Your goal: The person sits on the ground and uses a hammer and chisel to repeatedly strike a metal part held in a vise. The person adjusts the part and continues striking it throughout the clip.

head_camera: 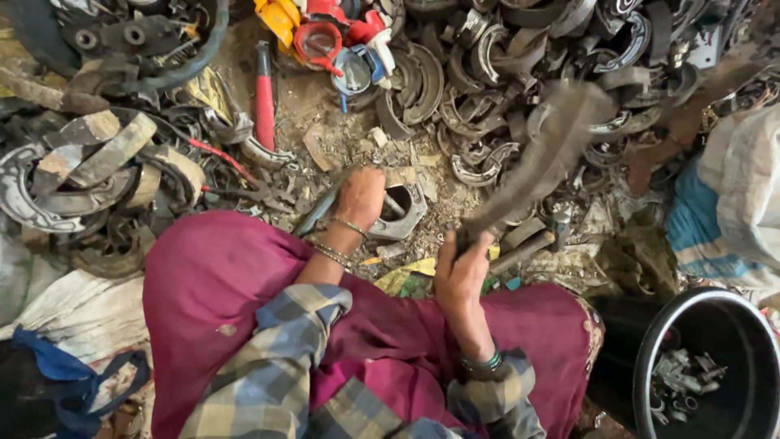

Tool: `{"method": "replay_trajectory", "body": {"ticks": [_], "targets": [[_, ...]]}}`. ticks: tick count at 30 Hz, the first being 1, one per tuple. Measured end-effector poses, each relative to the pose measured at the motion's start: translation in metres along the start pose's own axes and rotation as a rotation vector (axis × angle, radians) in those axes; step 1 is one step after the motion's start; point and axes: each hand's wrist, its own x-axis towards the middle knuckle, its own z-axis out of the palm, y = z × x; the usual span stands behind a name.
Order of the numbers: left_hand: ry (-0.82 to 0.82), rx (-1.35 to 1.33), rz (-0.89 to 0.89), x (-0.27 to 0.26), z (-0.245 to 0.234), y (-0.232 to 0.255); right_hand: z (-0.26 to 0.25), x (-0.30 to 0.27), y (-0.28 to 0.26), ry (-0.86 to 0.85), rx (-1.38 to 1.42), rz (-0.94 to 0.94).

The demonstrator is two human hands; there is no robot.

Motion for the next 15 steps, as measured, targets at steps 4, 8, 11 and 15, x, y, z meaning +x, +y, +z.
{"method": "replay_trajectory", "body": {"ticks": [4,8,11,15], "targets": [[0.021,-0.040,-0.037,-0.005,0.003,0.007,0.027,-0.005,0.004,-0.165,-0.148,0.104],[0.018,-0.084,-0.075,0.001,-0.004,0.008,0.044,0.001,0.021,-0.488,-0.345,0.201],[-0.033,-0.144,-0.097,-0.004,0.000,0.008,0.019,0.001,0.017,-0.175,-0.344,-0.083],[0.015,-0.107,-0.087,-0.001,0.003,0.009,-0.005,0.001,-0.002,-0.019,0.000,0.141]]}}
